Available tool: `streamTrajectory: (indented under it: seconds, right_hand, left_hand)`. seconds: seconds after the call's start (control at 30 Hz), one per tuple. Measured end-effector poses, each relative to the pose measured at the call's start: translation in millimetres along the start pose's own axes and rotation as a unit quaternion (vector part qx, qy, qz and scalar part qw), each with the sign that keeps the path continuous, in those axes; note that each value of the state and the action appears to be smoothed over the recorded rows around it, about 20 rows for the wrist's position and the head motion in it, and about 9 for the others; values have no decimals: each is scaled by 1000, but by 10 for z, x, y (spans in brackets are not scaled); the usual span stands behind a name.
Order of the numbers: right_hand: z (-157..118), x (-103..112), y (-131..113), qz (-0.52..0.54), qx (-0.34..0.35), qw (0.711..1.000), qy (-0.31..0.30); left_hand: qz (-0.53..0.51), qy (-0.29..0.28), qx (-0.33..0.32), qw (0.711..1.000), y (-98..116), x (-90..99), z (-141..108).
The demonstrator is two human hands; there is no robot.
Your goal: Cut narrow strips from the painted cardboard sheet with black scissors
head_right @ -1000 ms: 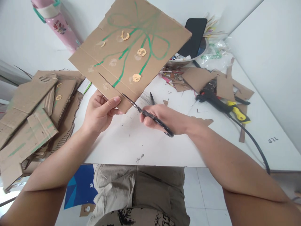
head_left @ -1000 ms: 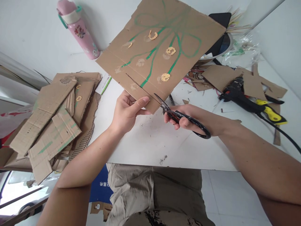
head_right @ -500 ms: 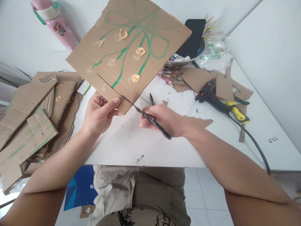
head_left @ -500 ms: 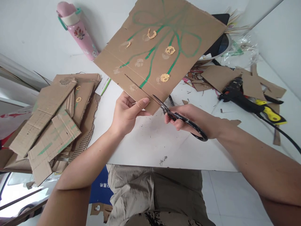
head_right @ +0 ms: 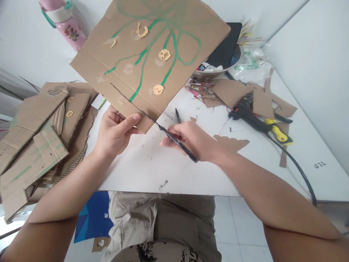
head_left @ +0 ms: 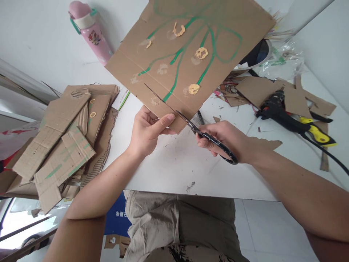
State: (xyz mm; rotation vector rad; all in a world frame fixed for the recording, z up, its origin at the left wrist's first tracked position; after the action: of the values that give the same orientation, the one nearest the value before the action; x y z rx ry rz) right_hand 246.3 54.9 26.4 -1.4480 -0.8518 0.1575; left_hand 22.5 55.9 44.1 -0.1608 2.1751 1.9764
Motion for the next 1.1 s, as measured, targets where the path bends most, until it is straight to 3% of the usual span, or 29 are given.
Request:
streamTrajectory:
  seconds: [0.3,0.47,0.67,0.87,1.1]
  right_hand:
    - [-12,3,6,-5,5,1000,22]
    - [22,-32,19,43,-22,999,1]
    - [11,-50,21,1,68,998,-10]
    - [13,-42,65,-62,85,994,13]
    - [45,-68,129,-53,101,993,26]
  left_hand:
    - [44,-21,-46,998,-1,0,20]
    - [83,-15,-42,996,-23,10,24]
    - [95,-64,-27,993,-1,-83,-44]
    - [89,-74,-26,993,3,-92,-62]
    - [82,-73,-38,993,10,-87,-65]
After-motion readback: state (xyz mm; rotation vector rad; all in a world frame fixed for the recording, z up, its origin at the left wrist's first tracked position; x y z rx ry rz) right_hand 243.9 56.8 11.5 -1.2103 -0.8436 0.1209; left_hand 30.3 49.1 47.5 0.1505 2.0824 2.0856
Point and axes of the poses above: each hand's wrist, its own z-axis towards the middle knuckle, its own x-axis out of the back of the hand, y = z × x, the point moved 2 cm from there along z, towards the middle knuckle, and after that the axes turned 4 degrees about x, right-handed, at the moved point
